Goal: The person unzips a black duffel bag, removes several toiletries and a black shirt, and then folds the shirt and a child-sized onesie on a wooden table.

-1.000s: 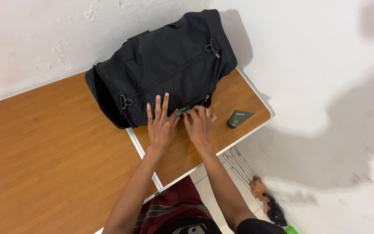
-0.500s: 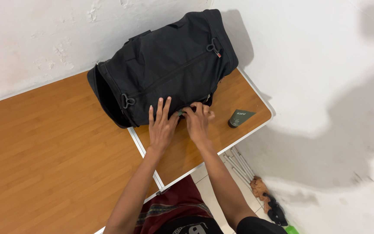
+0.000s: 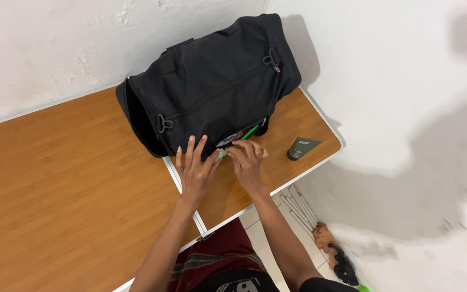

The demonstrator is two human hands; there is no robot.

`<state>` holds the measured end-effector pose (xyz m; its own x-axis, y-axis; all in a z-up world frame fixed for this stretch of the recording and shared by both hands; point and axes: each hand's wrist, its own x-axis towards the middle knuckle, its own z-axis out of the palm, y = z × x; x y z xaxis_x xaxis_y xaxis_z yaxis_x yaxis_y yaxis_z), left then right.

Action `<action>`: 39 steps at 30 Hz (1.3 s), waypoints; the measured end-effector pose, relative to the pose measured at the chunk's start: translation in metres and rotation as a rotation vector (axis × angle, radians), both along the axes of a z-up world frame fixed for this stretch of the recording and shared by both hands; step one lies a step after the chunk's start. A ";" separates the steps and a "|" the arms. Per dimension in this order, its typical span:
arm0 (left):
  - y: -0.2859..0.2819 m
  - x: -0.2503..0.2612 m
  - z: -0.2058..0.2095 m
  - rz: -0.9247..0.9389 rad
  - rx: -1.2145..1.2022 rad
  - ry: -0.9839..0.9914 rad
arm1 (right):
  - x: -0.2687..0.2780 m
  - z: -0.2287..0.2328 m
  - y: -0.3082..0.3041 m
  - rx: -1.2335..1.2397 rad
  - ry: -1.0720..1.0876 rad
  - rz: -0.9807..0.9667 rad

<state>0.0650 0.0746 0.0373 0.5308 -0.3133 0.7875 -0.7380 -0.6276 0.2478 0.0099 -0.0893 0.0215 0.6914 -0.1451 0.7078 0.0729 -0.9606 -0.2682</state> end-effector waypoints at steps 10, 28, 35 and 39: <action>0.016 -0.030 -0.017 -0.046 0.094 0.252 | -0.032 -0.026 0.016 -0.016 0.119 0.069; 0.006 -0.046 -0.064 -0.113 0.163 0.368 | -0.054 -0.048 0.005 0.175 0.409 0.042; 0.007 -0.049 -0.055 -0.154 0.139 0.405 | -0.054 -0.042 0.006 0.198 0.414 -0.039; 0.008 -0.051 -0.052 -0.161 0.157 0.374 | -0.057 -0.034 0.007 0.225 0.418 -0.139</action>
